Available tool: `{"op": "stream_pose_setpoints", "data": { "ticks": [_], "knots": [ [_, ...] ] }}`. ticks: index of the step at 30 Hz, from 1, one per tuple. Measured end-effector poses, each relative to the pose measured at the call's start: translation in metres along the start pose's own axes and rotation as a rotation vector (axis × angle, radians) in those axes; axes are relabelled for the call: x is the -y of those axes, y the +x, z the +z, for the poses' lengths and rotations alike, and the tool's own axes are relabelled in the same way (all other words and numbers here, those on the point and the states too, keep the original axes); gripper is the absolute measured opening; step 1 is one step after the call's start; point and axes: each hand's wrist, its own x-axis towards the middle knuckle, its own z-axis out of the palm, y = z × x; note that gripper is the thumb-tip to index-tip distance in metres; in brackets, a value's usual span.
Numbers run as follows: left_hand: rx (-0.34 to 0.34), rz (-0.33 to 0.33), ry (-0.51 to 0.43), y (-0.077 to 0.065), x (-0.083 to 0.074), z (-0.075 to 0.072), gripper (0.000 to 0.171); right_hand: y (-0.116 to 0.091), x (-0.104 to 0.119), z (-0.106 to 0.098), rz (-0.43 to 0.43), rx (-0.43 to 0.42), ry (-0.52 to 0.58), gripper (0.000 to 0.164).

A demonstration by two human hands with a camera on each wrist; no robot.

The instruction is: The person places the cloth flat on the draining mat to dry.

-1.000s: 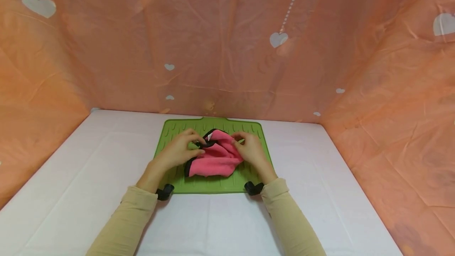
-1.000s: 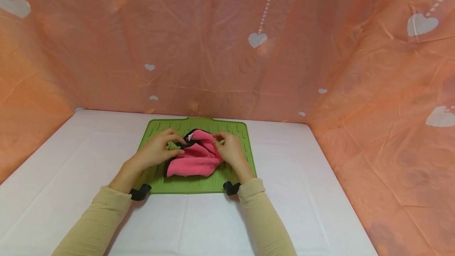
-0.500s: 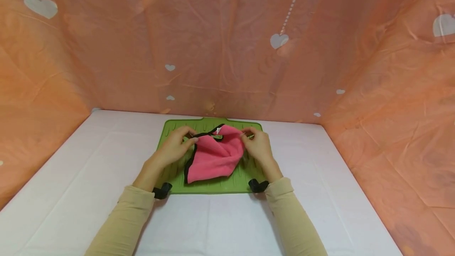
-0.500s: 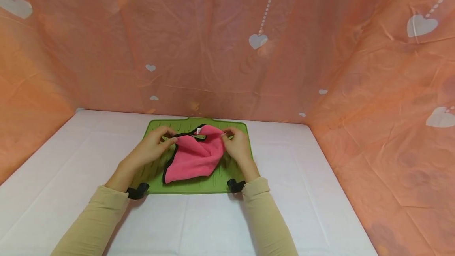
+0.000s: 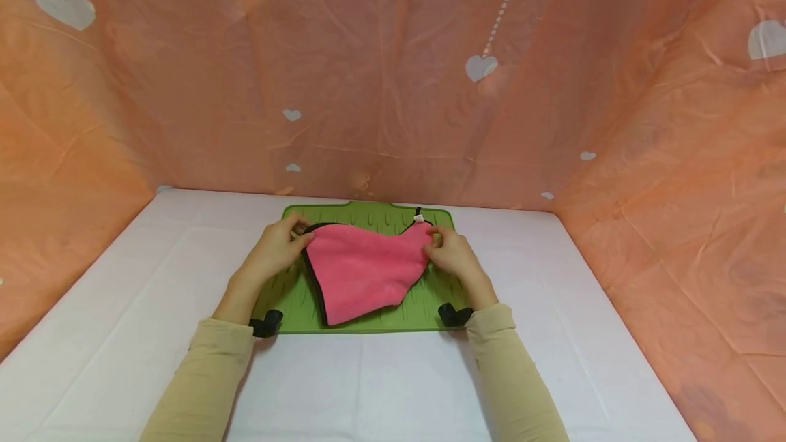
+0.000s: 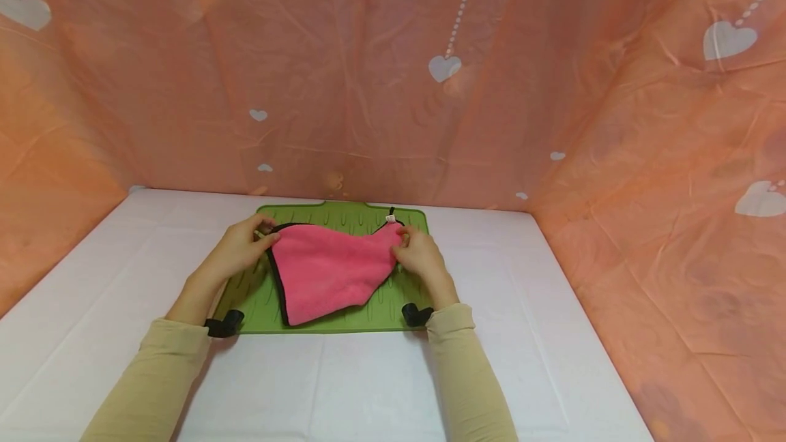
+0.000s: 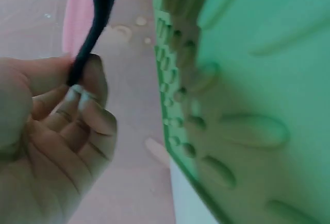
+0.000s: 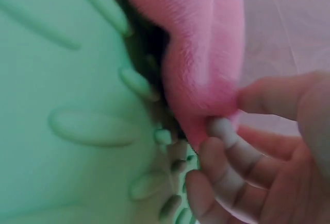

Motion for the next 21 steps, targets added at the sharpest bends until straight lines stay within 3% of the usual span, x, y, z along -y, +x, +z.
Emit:
{"op": "stream_pose_setpoints", "data": {
  "ticks": [5, 10, 14, 21],
  "knots": [
    [0.066, -0.038, 0.022, -0.001, 0.007, 0.001, 0.032, 0.001, -0.005, 0.000, -0.016, 0.065, -0.057, 0.038],
    [0.105, -0.044, 0.013, -0.002, 0.009, -0.005, 0.031, 0.009, -0.011, -0.004, -0.022, -0.028, -0.001, 0.034],
    [0.158, -0.070, 0.026, -0.004, 0.009, -0.012, 0.031, 0.017, -0.019, -0.006, -0.024, -0.085, 0.033, 0.042],
    [0.308, -0.118, -0.028, -0.008, 0.008, -0.013, 0.031, 0.025, -0.027, -0.004, -0.048, -0.005, 0.032, 0.050]
  ]
}}
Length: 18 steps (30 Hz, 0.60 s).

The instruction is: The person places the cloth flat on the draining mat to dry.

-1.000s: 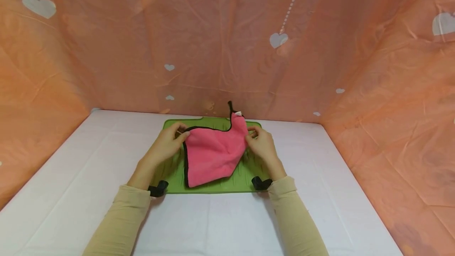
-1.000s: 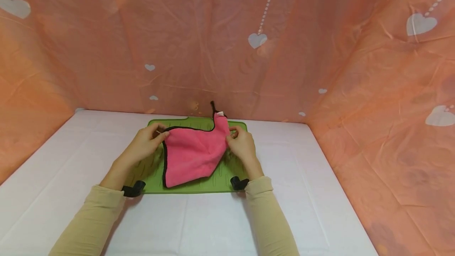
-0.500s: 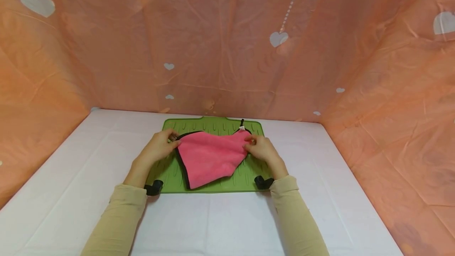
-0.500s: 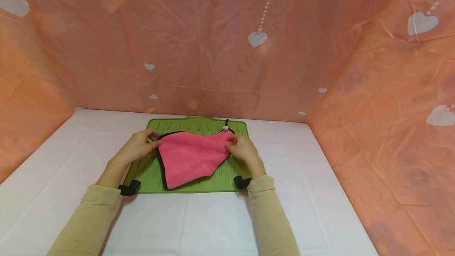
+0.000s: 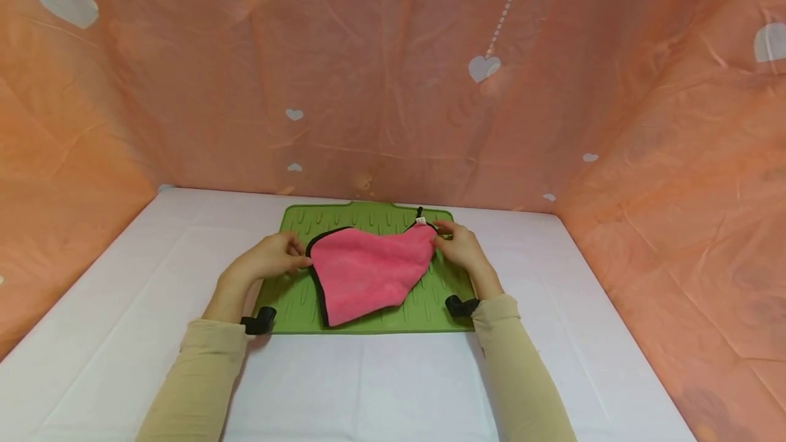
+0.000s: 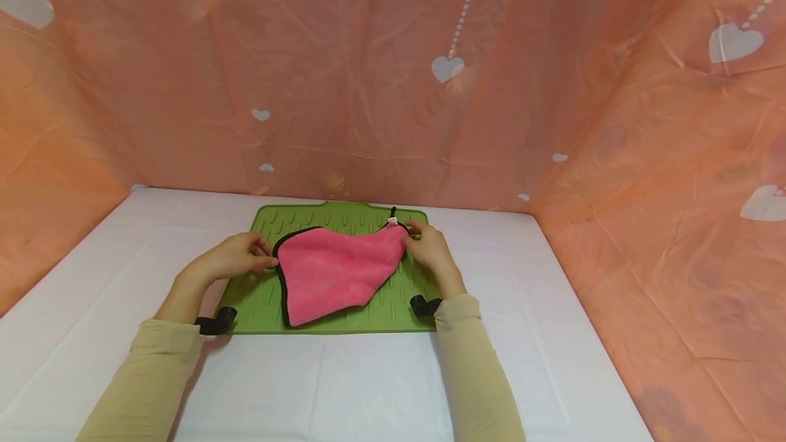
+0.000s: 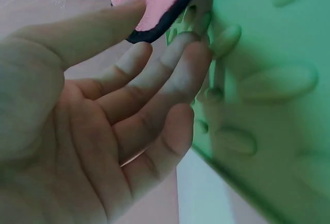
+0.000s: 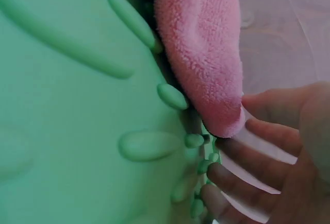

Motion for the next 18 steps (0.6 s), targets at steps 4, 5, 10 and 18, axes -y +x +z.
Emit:
{"op": "stream_pose_setpoints", "data": {
  "ticks": [4, 5, 10, 18],
  "knots": [
    [0.024, 0.036, -0.046, 0.004, -0.002, 0.006, 0.027, -0.001, 0.001, 0.001, -0.024, -0.019, 0.016, 0.044],
    [0.024, 0.052, -0.053, 0.004, -0.002, 0.007, 0.026, -0.001, 0.001, 0.002, -0.031, -0.026, 0.017, 0.041],
    [-0.004, 0.102, -0.040, 0.006, -0.005, 0.013, 0.030, -0.002, 0.002, 0.003, -0.071, -0.066, 0.030, 0.024],
    [-0.215, 0.089, 0.022, 0.011, -0.009, 0.014, 0.040, -0.004, 0.006, 0.001, -0.150, -0.196, 0.158, 0.019]
  ]
}}
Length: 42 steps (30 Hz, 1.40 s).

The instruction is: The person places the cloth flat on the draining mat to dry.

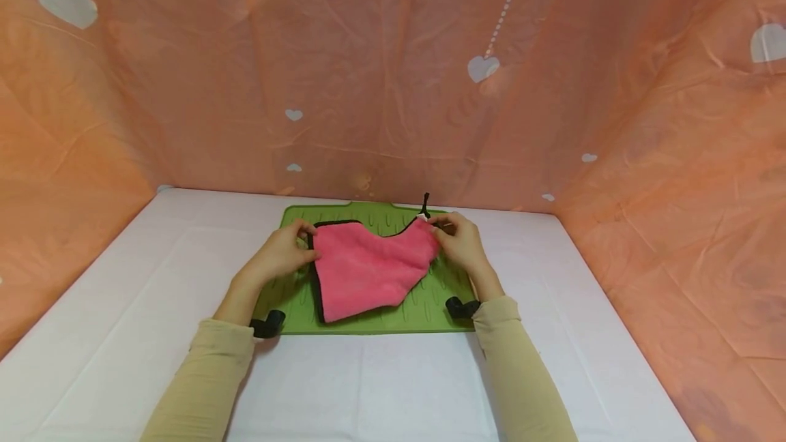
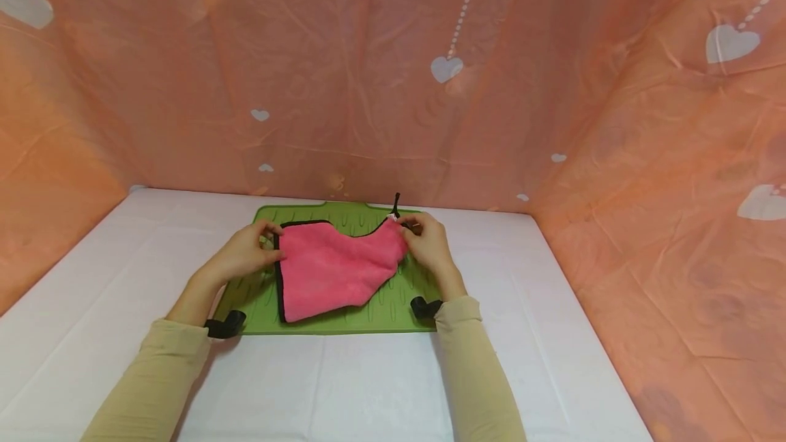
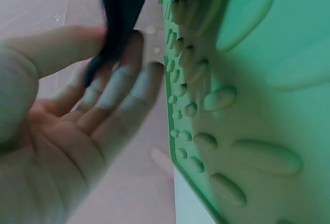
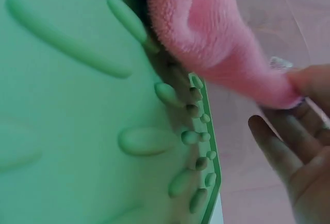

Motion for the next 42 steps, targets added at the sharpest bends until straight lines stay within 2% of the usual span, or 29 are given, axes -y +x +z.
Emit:
{"op": "stream_pose_setpoints", "data": {
  "ticks": [4, 8, 12, 14, 16, 19, 22, 25, 28, 30, 35, 42],
  "knots": [
    [-0.092, 0.022, -0.057, 0.002, -0.001, 0.000, 0.038, -0.001, 0.003, -0.004, -0.022, -0.104, 0.054, 0.018],
    [-0.191, 0.032, -0.059, 0.002, 0.001, -0.002, 0.032, 0.000, 0.004, -0.007, -0.017, -0.179, 0.080, 0.016],
    [-0.269, 0.069, -0.038, 0.001, 0.001, -0.003, 0.030, 0.001, 0.003, -0.008, 0.027, -0.195, 0.065, 0.018],
    [-0.272, 0.098, -0.040, 0.002, 0.001, -0.003, 0.033, 0.001, 0.002, -0.008, 0.052, -0.182, 0.036, 0.020],
    [-0.245, 0.123, -0.033, 0.004, 0.001, -0.003, 0.040, 0.002, 0.000, -0.008, 0.077, -0.151, -0.010, 0.025],
    [-0.161, 0.136, -0.019, 0.006, 0.002, -0.001, 0.057, 0.003, -0.002, -0.008, 0.105, -0.074, -0.061, 0.036],
    [-0.059, 0.120, 0.012, 0.007, 0.005, 0.002, 0.072, 0.003, -0.005, -0.008, 0.121, 0.034, -0.084, 0.048],
    [0.040, 0.083, 0.053, 0.007, 0.008, 0.005, 0.077, 0.001, -0.008, -0.007, 0.138, 0.134, -0.091, 0.054],
    [0.107, 0.032, 0.075, 0.004, 0.008, 0.005, 0.078, 0.000, -0.009, -0.007, 0.150, 0.185, -0.102, 0.054],
    [0.128, 0.011, 0.084, 0.002, 0.008, 0.002, 0.077, -0.002, -0.008, -0.008, 0.143, 0.199, -0.119, 0.053],
    [0.162, 0.013, 0.101, -0.004, 0.007, -0.008, 0.068, -0.006, -0.005, -0.012, 0.156, 0.218, -0.121, 0.043],
    [0.280, -0.048, -0.011, -0.010, 0.011, -0.016, 0.050, -0.011, -0.006, -0.020, 0.185, 0.329, -0.092, 0.028]
  ]
}}
